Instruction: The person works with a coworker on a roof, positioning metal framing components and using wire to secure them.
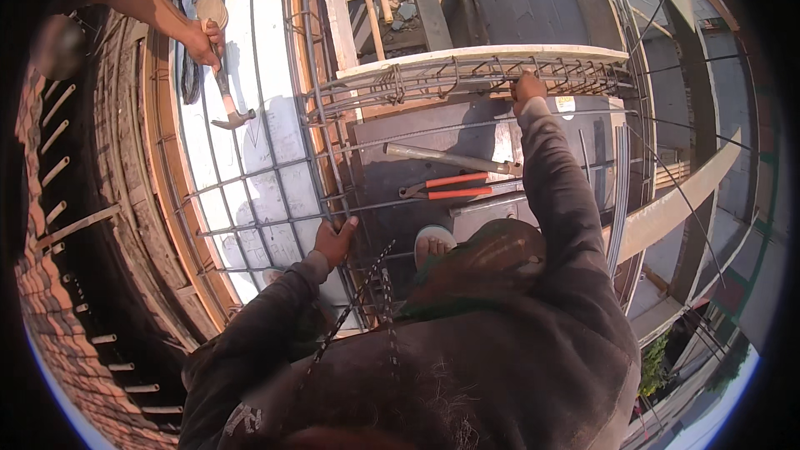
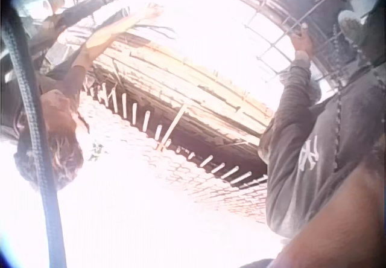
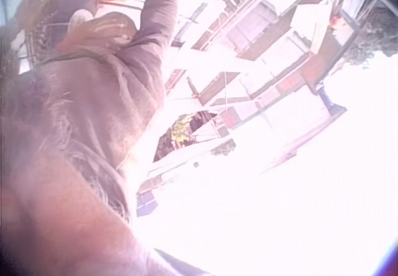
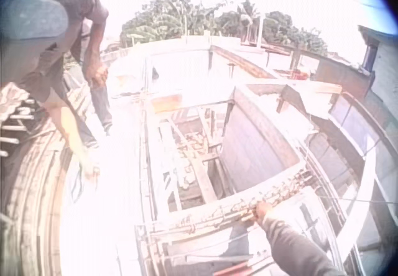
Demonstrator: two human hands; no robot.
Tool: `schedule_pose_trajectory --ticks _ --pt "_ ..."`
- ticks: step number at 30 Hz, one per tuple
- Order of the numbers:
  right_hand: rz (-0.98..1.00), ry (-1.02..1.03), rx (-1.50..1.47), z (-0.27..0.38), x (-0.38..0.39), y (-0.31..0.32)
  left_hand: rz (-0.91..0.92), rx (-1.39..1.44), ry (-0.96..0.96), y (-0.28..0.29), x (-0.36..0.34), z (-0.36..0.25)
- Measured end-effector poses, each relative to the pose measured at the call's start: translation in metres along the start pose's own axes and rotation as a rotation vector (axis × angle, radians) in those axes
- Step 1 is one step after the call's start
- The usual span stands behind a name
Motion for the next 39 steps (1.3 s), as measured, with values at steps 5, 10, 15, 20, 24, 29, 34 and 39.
schedule_pose_trajectory --ticks 5,10,15,20,24,29,34,39 --pt "-0.071 0.494 0.602 -0.019 0.069 -0.019 -0.041 0.094 -0.015 0.000 0.008 -0.006" --pt "0.090 0.571 0.463 -0.065 0.177 -0.027 -0.003 0.151 0.009 -0.002 0.008 -0.009" --pt "0.156 0.565 0.623 -0.083 0.220 -0.028 -0.004 0.019 -0.049 0.000 0.007 -0.020" --pt "0.031 0.683 1.059 -0.083 0.197 0.000 -0.012 0.128 -0.019 -0.001 0.023 -0.033" --pt "0.099 0.746 1.569 -0.075 0.205 0.013 -0.020 0.240 0.002 -0.004 0.000 0.010" --pt "0.384 0.878 1.790 -0.074 0.165 0.028 -0.049 0.174 -0.025 -0.002 0.010 -0.018" --pt "0.583 1.252 1.848 -0.080 0.153 0.029 -0.074 0.151 -0.034 -0.005 0.004 -0.010" --pt "0.661 0.961 1.699 -0.028 0.199 0.047 -0.043 0.245 -0.049 -0.007 0.000 0.004"
Point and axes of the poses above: each hand's wrist, its own x-axis away from the middle knuckle, its own y-axis out of the back of the hand, z = x × y, the point moved 3 cm from there along -x, towards the middle knuckle, and after that the axes turned 11 degrees about x, right-handed, at the moved point
